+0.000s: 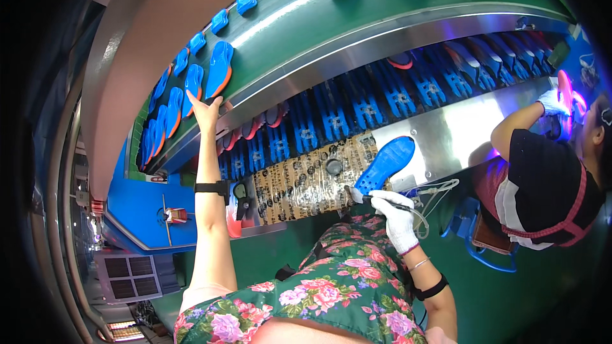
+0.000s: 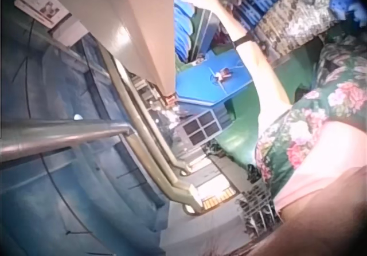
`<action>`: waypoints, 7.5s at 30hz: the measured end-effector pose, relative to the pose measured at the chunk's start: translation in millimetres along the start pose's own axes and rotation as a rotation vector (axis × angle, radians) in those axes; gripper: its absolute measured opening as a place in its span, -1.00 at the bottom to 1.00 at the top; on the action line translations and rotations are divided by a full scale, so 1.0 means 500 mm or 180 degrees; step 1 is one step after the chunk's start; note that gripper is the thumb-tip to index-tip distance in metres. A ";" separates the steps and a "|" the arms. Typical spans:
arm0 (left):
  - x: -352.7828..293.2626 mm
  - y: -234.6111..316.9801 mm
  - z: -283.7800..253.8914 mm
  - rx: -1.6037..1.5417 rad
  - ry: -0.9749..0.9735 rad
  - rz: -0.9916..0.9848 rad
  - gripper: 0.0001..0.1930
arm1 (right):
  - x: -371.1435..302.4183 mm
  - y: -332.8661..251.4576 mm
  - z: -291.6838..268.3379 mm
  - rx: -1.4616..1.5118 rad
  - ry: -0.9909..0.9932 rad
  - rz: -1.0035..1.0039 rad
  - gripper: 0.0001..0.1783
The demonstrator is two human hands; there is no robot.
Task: The recorder is applying a liquid adhesive to the surface of blue shoe soles using a brush, while pulling new soles from a conveyor line.
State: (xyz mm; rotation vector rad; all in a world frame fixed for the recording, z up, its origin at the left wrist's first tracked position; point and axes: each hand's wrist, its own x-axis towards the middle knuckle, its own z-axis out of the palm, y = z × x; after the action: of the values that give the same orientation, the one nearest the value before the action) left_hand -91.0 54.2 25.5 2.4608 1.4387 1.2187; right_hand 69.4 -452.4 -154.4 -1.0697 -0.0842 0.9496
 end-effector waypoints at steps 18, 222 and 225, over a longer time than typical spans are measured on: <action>0.282 0.534 0.434 -0.0029 -0.2209 0.2210 -0.07 | -0.009 -0.003 -0.007 0.0145 0.0580 -0.0184 -0.79; -0.250 0.354 0.087 -0.3615 -0.1280 -0.1204 -0.12 | 0.099 -0.026 -0.026 0.0893 0.0482 0.0324 -0.76; -0.302 0.339 0.119 -0.3943 -0.1126 -0.1772 -0.28 | 0.108 -0.013 -0.046 0.0916 0.0528 0.0332 -0.75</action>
State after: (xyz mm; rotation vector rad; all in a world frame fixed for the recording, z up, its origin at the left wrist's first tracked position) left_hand 29.7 -136.1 -39.4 1.2284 0.7521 0.9794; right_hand 117.8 -432.0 -181.3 -0.8876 0.2408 0.9306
